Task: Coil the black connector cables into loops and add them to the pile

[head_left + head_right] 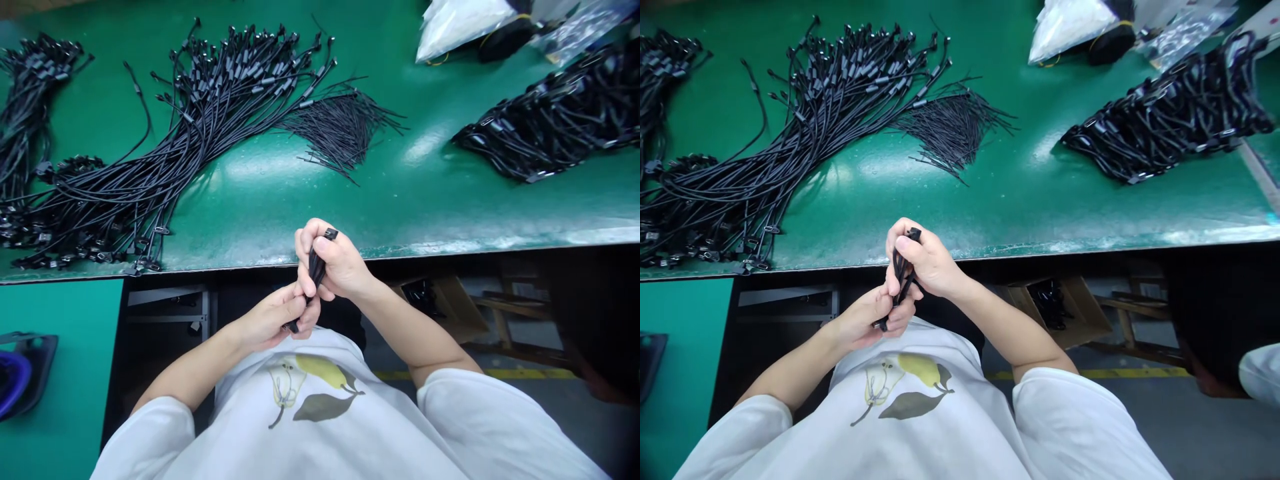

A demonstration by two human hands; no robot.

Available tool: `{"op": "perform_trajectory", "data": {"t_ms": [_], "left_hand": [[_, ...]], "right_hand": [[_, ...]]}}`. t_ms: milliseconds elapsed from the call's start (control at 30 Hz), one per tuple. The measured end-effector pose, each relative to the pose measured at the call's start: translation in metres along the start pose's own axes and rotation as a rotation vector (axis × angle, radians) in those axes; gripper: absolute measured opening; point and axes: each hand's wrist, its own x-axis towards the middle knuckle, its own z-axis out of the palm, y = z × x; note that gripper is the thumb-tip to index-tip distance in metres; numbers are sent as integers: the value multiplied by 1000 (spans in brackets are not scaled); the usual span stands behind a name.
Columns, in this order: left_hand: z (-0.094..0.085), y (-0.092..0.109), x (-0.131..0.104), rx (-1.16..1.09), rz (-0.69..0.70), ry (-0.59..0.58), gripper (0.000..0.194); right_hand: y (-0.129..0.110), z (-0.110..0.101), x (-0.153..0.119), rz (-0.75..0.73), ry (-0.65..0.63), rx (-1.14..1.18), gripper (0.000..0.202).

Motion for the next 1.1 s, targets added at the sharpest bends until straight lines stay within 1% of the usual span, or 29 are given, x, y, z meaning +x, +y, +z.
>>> {"op": "perform_trajectory", "data": {"t_ms": [67,133,233,300,367,400,467,500,533,567,600,633,700,733,800,867,900,967,1033,1100], "left_hand": [[-2,0,2,106,35,57,53],[-3,-1,3,172,17,105,57],[-4,-2,5,168,-42,143,55],[-5,-3,5,170,-31,140,51],[-7,-3,5,232,6,142,48],[-9,-2,4,303,22,168,45],[-14,0,4,562,72,293,35],[-17,2,4,728,106,365,30],[-20,4,4,894,143,421,26],[-22,7,5,1048,177,443,24],[-23,8,5,1180,205,430,24],[-24,10,5,1287,226,389,25],[-23,12,4,1467,239,287,26],[-23,12,2,1552,238,249,26],[-22,13,-3,1700,221,207,27],[-22,13,-8,1830,197,191,30],[-22,13,-10,1885,189,187,32],[-23,13,-10,1963,168,169,32],[-24,10,-6,1997,166,149,30],[-25,6,0,2002,223,144,29]], "right_hand": [[0,-6,-4,11,29,-17,38],[1,-11,-8,18,68,-55,38],[3,-19,-14,-11,97,-133,35],[-1,-22,-18,-49,87,-250,32],[-11,-24,-23,-105,82,-460,28],[-18,-24,-26,-157,106,-604,24],[-32,-21,-33,-299,175,-954,16],[-36,-19,-36,-362,178,-1141,15],[-37,-17,-39,-400,141,-1325,18],[-36,-16,-41,-411,65,-1495,21],[-32,-15,-42,-385,-38,-1639,22],[-25,-16,-43,-329,-147,-1750,22],[-12,-20,-42,-182,-309,-1872,25],[-7,-23,-41,-110,-367,-1872,28],[-2,-27,-41,-2,-479,-1767,28],[-2,-28,-43,10,-499,-1698,27],[-2,-27,-45,-7,-490,-1720,27],[-1,-25,-47,-75,-455,-1847,29],[1,-24,-48,-151,-442,-1962,28],[2,-23,-48,-203,-432,-2013,25]]}}
